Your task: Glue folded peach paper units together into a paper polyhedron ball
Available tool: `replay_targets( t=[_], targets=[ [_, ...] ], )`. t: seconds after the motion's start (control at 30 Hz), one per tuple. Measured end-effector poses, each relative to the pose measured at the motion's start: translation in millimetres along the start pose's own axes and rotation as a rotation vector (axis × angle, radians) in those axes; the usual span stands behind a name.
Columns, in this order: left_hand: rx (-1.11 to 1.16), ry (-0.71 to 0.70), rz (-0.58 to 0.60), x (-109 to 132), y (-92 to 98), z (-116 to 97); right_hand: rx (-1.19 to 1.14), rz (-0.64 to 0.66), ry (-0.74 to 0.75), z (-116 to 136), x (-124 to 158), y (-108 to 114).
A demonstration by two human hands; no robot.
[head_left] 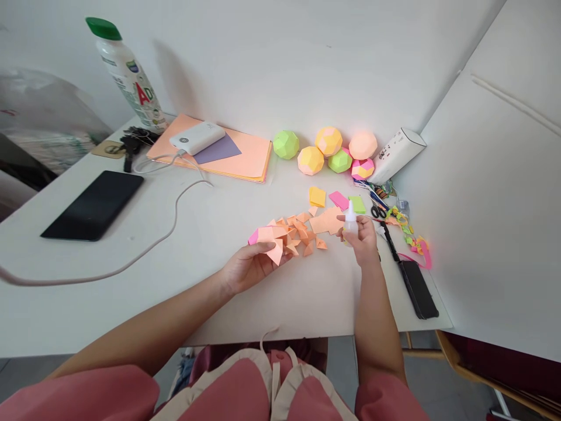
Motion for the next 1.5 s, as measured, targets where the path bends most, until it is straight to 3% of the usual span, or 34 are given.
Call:
replay_targets(
  t=[0.27, 0.47, 0.7, 0.87, 1.5],
  targets=[
    [0.013, 0.037, 0.054, 1.1, -3.5, 0.7, -0.083, 0.197, 0.177, 30.4, 32.8, -11.8],
    [0.051, 0.104, 0.082, 4.2, -5.3, 5.1, 0.059, 0.256, 0.270, 47.3, 44.8, -29.5],
    [-0.023, 0.113, 0.203, 5.7, -11.7, 4.6, -0.160, 0.162, 0.134, 34.8, 38.2, -30.5],
    [-0.095, 0.060, 0.304, 4.1, -16.4, 2.3, -0.289, 0.183, 0.101, 29.5, 37.1, -37.8],
    [-0.112, 0.099, 0.281, 4.9, -9.5, 6.9, -0.264, 0.209, 0.232, 41.4, 43.7, -46.5]
  ],
)
Point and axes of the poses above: each hand's wrist, its own x-axis away from the middle knuckle, its own y-axis out of the back of the hand, z = x × y, the point moved 6 cm from there along -x, towards the middle knuckle, and after that the axes turned 11 degrees about -y, right-handed, at the moved point
